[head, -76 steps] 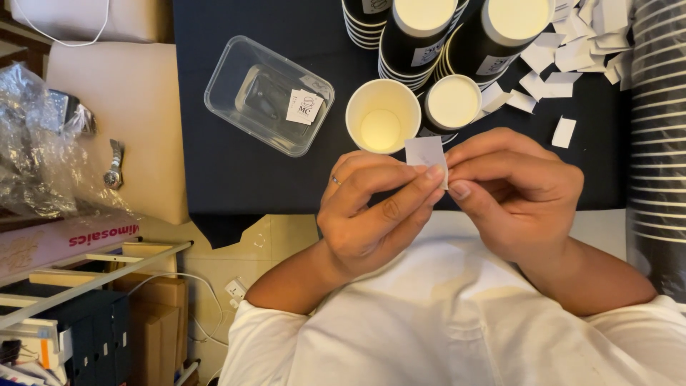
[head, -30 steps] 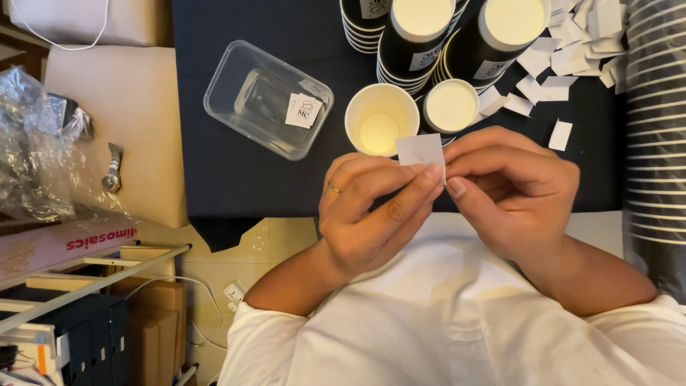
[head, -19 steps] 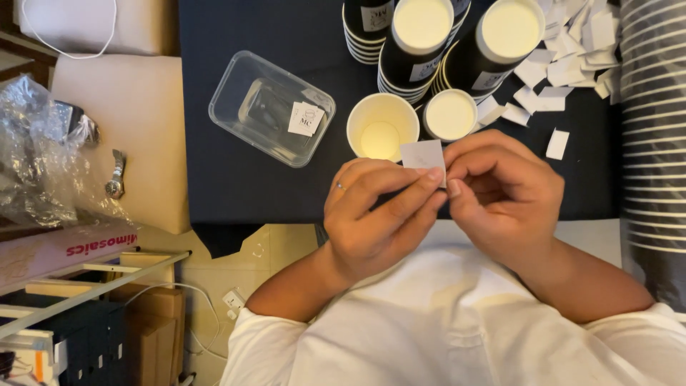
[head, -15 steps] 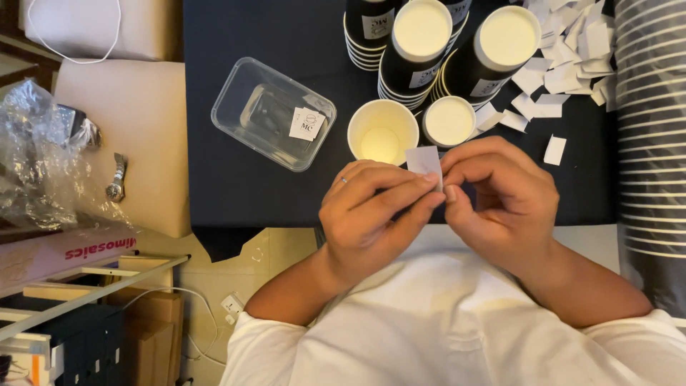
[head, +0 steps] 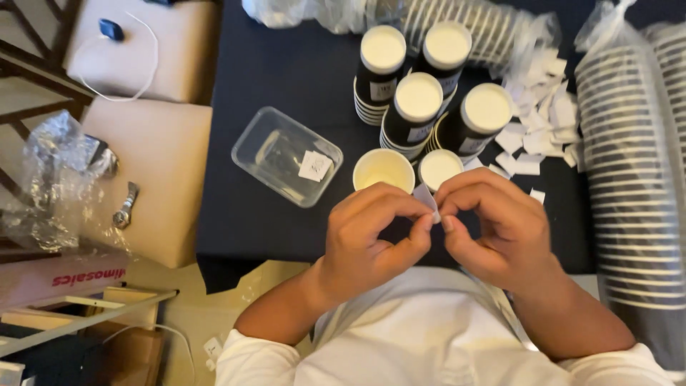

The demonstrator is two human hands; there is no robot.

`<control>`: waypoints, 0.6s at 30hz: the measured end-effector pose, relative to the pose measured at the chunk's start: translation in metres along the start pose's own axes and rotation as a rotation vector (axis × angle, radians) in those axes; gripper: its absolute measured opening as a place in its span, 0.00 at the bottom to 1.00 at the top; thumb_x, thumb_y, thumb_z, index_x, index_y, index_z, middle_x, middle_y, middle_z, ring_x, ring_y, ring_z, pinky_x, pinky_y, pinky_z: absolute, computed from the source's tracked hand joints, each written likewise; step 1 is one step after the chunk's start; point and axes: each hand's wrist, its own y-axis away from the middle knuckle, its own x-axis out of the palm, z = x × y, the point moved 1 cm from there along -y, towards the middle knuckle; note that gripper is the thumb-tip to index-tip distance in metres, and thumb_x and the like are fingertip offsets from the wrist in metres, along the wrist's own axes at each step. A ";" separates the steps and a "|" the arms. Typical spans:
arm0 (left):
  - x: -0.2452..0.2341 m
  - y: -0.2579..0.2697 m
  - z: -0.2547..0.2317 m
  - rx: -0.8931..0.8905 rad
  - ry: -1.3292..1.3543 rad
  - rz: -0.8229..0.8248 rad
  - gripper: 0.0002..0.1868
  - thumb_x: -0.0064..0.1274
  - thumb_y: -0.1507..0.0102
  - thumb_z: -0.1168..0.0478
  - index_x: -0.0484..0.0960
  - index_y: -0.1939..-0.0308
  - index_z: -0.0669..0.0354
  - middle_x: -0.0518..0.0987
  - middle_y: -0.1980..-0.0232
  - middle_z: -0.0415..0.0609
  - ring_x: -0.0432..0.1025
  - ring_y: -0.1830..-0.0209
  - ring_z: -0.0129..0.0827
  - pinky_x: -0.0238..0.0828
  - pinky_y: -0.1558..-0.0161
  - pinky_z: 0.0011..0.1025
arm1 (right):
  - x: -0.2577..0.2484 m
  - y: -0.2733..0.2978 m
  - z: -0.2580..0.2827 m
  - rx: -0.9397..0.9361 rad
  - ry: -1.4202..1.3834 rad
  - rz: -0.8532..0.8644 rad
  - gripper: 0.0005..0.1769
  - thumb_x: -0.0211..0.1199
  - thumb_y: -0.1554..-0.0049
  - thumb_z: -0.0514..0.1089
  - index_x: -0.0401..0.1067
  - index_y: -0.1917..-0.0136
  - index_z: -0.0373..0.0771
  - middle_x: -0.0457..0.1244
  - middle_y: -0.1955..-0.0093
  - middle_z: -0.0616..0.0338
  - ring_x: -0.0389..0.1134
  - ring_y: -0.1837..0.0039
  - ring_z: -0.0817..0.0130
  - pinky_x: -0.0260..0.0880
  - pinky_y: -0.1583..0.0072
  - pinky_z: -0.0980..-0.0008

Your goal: Applying logo stickers to black paper coffee cups and then packing the cups into plastic sleeves.

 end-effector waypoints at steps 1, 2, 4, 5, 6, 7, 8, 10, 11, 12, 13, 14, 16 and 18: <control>-0.004 -0.007 -0.004 0.011 -0.005 -0.004 0.05 0.52 0.33 0.65 0.79 0.64 0.62 0.81 0.64 0.50 0.76 0.66 0.37 0.73 0.61 0.32 | -0.006 -0.005 0.003 -0.013 0.002 -0.003 0.05 0.58 0.41 0.35 0.69 0.60 0.32 0.67 0.56 0.47 0.68 0.55 0.63 0.69 0.51 0.71; -0.007 -0.014 -0.007 -0.043 0.090 0.071 0.06 0.51 0.32 0.64 0.78 0.62 0.62 0.80 0.63 0.49 0.74 0.65 0.36 0.74 0.60 0.29 | -0.012 -0.009 0.006 0.021 -0.030 0.024 0.07 0.59 0.41 0.38 0.70 0.60 0.33 0.67 0.55 0.48 0.69 0.54 0.64 0.69 0.49 0.71; -0.010 -0.028 -0.012 -0.082 0.180 0.150 0.07 0.49 0.31 0.62 0.76 0.61 0.62 0.79 0.61 0.49 0.73 0.64 0.34 0.74 0.58 0.27 | -0.024 -0.019 0.012 0.042 -0.060 0.042 0.09 0.59 0.41 0.41 0.71 0.60 0.33 0.67 0.54 0.48 0.69 0.53 0.64 0.69 0.47 0.71; -0.010 -0.035 -0.015 -0.081 0.201 0.172 0.05 0.50 0.31 0.64 0.77 0.60 0.62 0.80 0.61 0.49 0.74 0.64 0.33 0.75 0.58 0.26 | -0.029 -0.023 0.016 0.051 -0.064 0.031 0.09 0.58 0.41 0.41 0.70 0.60 0.33 0.67 0.54 0.48 0.68 0.54 0.64 0.68 0.47 0.71; -0.010 -0.041 -0.018 -0.081 0.223 0.194 0.04 0.51 0.32 0.65 0.78 0.59 0.62 0.80 0.61 0.48 0.74 0.64 0.32 0.75 0.57 0.26 | -0.035 -0.028 0.020 0.059 -0.067 0.021 0.10 0.56 0.41 0.41 0.70 0.61 0.33 0.67 0.55 0.48 0.68 0.54 0.63 0.67 0.48 0.70; -0.010 -0.048 -0.022 -0.068 0.219 0.190 0.04 0.51 0.32 0.65 0.78 0.59 0.62 0.80 0.61 0.48 0.74 0.64 0.32 0.75 0.57 0.26 | -0.039 -0.032 0.019 0.046 -0.063 0.018 0.10 0.56 0.41 0.41 0.70 0.61 0.33 0.67 0.55 0.48 0.68 0.54 0.63 0.67 0.48 0.70; -0.010 -0.055 -0.025 -0.014 0.206 0.159 0.05 0.50 0.31 0.65 0.77 0.59 0.64 0.80 0.60 0.51 0.75 0.64 0.35 0.76 0.56 0.28 | -0.043 -0.035 0.019 0.001 -0.051 -0.011 0.11 0.56 0.43 0.43 0.70 0.60 0.33 0.67 0.54 0.45 0.69 0.55 0.63 0.67 0.49 0.71; -0.009 -0.065 -0.030 0.049 0.187 0.121 0.05 0.48 0.31 0.66 0.77 0.59 0.65 0.80 0.60 0.54 0.76 0.63 0.38 0.76 0.56 0.30 | -0.046 -0.040 0.015 -0.057 -0.039 -0.037 0.13 0.55 0.44 0.45 0.71 0.60 0.32 0.66 0.54 0.43 0.69 0.56 0.62 0.68 0.50 0.72; -0.008 -0.069 -0.031 0.060 0.187 0.112 0.05 0.49 0.30 0.66 0.77 0.58 0.66 0.81 0.60 0.53 0.77 0.62 0.38 0.77 0.54 0.30 | -0.047 -0.041 0.012 -0.062 -0.034 -0.088 0.13 0.61 0.50 0.46 0.69 0.61 0.32 0.66 0.55 0.42 0.69 0.55 0.60 0.68 0.49 0.69; -0.007 -0.073 -0.031 0.071 0.188 0.104 0.05 0.50 0.30 0.67 0.78 0.58 0.66 0.81 0.59 0.52 0.78 0.61 0.38 0.77 0.53 0.31 | -0.047 -0.042 0.008 -0.065 -0.029 -0.139 0.17 0.67 0.56 0.47 0.67 0.62 0.31 0.66 0.56 0.42 0.68 0.54 0.58 0.68 0.49 0.66; -0.007 -0.075 -0.028 0.073 0.184 0.103 0.05 0.50 0.30 0.67 0.78 0.58 0.66 0.81 0.59 0.52 0.78 0.61 0.38 0.77 0.53 0.31 | -0.048 -0.044 0.007 -0.069 -0.031 -0.139 0.17 0.67 0.56 0.47 0.67 0.62 0.31 0.66 0.56 0.42 0.68 0.54 0.58 0.68 0.49 0.66; -0.007 -0.076 -0.025 0.086 0.193 0.115 0.05 0.50 0.30 0.66 0.78 0.57 0.66 0.82 0.58 0.53 0.78 0.60 0.39 0.77 0.52 0.32 | -0.049 -0.046 0.005 -0.071 -0.027 -0.133 0.15 0.68 0.55 0.43 0.66 0.63 0.31 0.66 0.57 0.41 0.69 0.55 0.59 0.69 0.50 0.68; -0.008 -0.081 -0.020 0.101 0.202 0.138 0.05 0.50 0.30 0.66 0.77 0.57 0.66 0.82 0.57 0.55 0.79 0.59 0.41 0.78 0.51 0.32 | -0.053 -0.049 0.001 -0.070 -0.025 -0.136 0.13 0.68 0.54 0.40 0.66 0.64 0.31 0.67 0.58 0.41 0.70 0.57 0.60 0.70 0.51 0.71; -0.010 -0.085 -0.017 0.114 0.230 0.196 0.02 0.51 0.31 0.70 0.77 0.59 0.64 0.80 0.60 0.49 0.77 0.63 0.38 0.76 0.55 0.32 | -0.057 -0.052 0.000 -0.055 0.006 -0.027 0.12 0.69 0.55 0.41 0.68 0.66 0.34 0.68 0.58 0.44 0.73 0.58 0.62 0.73 0.53 0.72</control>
